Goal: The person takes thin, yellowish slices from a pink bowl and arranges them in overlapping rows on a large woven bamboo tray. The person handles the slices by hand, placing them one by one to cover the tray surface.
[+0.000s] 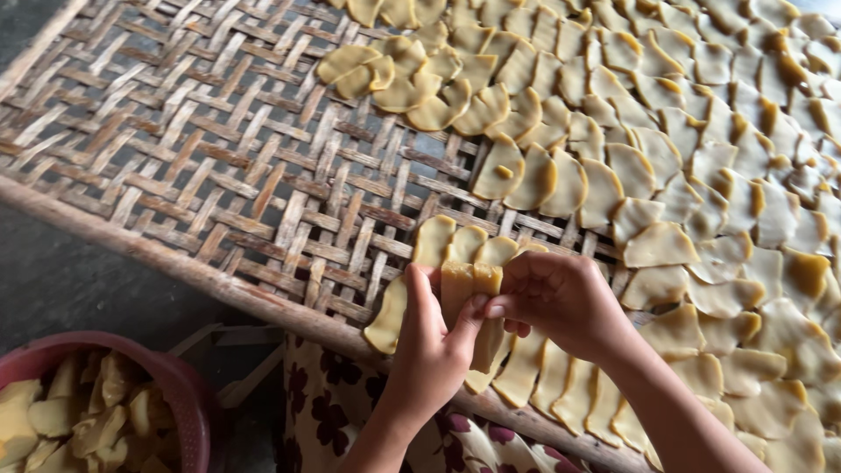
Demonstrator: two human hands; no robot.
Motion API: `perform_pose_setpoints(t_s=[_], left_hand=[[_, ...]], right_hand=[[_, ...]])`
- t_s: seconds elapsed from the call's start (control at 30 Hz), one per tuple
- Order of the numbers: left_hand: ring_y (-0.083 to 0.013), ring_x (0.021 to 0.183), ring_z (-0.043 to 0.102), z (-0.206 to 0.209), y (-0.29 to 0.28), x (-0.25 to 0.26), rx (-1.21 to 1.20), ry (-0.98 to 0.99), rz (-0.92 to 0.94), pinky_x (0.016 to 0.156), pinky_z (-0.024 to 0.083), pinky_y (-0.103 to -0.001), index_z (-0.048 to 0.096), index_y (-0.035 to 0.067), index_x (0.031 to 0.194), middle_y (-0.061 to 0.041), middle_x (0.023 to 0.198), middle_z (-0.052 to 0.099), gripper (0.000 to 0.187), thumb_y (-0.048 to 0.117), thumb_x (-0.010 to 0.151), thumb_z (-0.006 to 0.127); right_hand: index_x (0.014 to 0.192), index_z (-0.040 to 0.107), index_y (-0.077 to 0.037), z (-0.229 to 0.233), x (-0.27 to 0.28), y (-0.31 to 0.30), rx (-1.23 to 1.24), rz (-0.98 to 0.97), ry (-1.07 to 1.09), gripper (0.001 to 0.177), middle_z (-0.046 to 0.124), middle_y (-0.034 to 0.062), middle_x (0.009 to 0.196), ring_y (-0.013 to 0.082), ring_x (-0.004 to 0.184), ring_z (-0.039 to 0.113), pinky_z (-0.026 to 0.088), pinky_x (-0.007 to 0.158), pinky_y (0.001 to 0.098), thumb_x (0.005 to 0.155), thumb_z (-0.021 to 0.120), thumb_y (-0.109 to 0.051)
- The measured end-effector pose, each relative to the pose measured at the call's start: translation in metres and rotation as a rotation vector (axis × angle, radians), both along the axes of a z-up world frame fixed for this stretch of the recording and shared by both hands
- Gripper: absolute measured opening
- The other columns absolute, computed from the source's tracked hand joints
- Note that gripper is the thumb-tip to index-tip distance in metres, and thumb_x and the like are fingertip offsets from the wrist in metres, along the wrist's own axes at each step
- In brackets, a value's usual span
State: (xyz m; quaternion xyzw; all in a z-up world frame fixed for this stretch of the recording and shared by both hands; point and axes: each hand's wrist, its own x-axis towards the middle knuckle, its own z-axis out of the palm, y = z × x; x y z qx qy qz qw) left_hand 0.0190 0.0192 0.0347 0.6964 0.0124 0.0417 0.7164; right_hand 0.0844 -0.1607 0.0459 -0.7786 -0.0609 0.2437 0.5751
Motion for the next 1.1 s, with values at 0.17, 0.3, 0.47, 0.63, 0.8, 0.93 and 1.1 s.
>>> perform_pose_setpoints(t_s=[0.17,0.3,0.47,0.63,0.8,0.93,1.1], left_hand=[[-0.0171,0.095,0.068,0.000,-0.008,0.002,-0.165,0.106,-0.109,0.080,0.057,-0.032,0.041,0.004,0.120,-0.012,0.105,0.067,0.042,0.029,0.098,0.066],[-0.0181,0.083,0.066,0.007,-0.012,-0.001,0.084,0.035,-0.093,0.069,0.056,-0.033,0.042,0.003,0.113,-0.014,0.094,0.066,0.042,0.026,0.096,0.072],[-0.0155,0.085,0.075,0.016,-0.018,-0.001,0.039,-0.034,-0.075,0.070,0.058,-0.030,0.040,0.004,0.111,-0.012,0.093,0.073,0.031,0.020,0.102,0.064],[-0.0201,0.078,0.072,0.019,-0.027,-0.001,0.075,-0.006,-0.017,0.065,0.055,-0.034,0.038,0.004,0.112,-0.015,0.090,0.069,0.027,0.017,0.102,0.059],[-0.0215,0.086,0.069,0.014,-0.031,-0.002,-0.056,0.113,-0.043,0.074,0.056,-0.035,0.041,0.004,0.115,-0.015,0.099,0.069,0.026,0.020,0.103,0.058],[-0.0191,0.087,0.070,0.008,-0.033,-0.005,0.073,0.089,-0.032,0.075,0.055,-0.034,0.040,0.004,0.113,-0.013,0.098,0.068,0.029,0.020,0.101,0.061],[-0.0180,0.091,0.066,0.001,-0.034,-0.004,-0.078,0.097,-0.068,0.079,0.055,-0.033,0.040,0.004,0.116,-0.013,0.104,0.064,0.027,0.019,0.103,0.058]], right_hand=[[0.099,0.071,0.004,0.001,-0.004,-0.024,0.144,0.017,0.058,0.026,0.075,0.0052,0.077,0.0099,0.065,0.071,0.061,0.057,0.0269,0.081,0.079,-0.012],[0.094,0.070,0.004,0.003,-0.007,-0.029,0.097,0.035,0.023,0.022,0.073,0.0053,0.072,0.0103,0.063,0.071,0.061,0.055,0.0275,0.084,0.078,-0.013],[0.087,0.071,0.000,0.017,-0.014,-0.028,-0.088,0.090,-0.171,0.014,0.073,0.0048,0.066,0.0107,0.060,0.073,0.062,0.055,0.0281,0.091,0.072,-0.013],[0.090,0.070,0.000,0.027,-0.022,-0.025,-0.312,0.134,-0.617,0.015,0.071,0.0052,0.068,0.0128,0.059,0.070,0.057,0.055,0.0303,0.084,0.071,-0.014],[0.095,0.069,-0.002,0.021,-0.025,-0.027,-0.113,0.064,-0.393,0.013,0.071,0.0006,0.070,0.0077,0.062,0.071,0.059,0.056,0.0261,0.095,0.066,-0.015],[0.090,0.068,0.001,0.010,-0.020,-0.031,-0.130,0.010,-0.131,0.020,0.069,0.0024,0.067,0.0075,0.060,0.064,0.056,0.053,0.0272,0.089,0.078,-0.016],[0.098,0.070,0.000,0.004,-0.018,-0.041,-0.003,0.037,-0.049,0.017,0.071,0.0010,0.073,0.0065,0.063,0.066,0.057,0.056,0.0250,0.092,0.070,-0.016]])
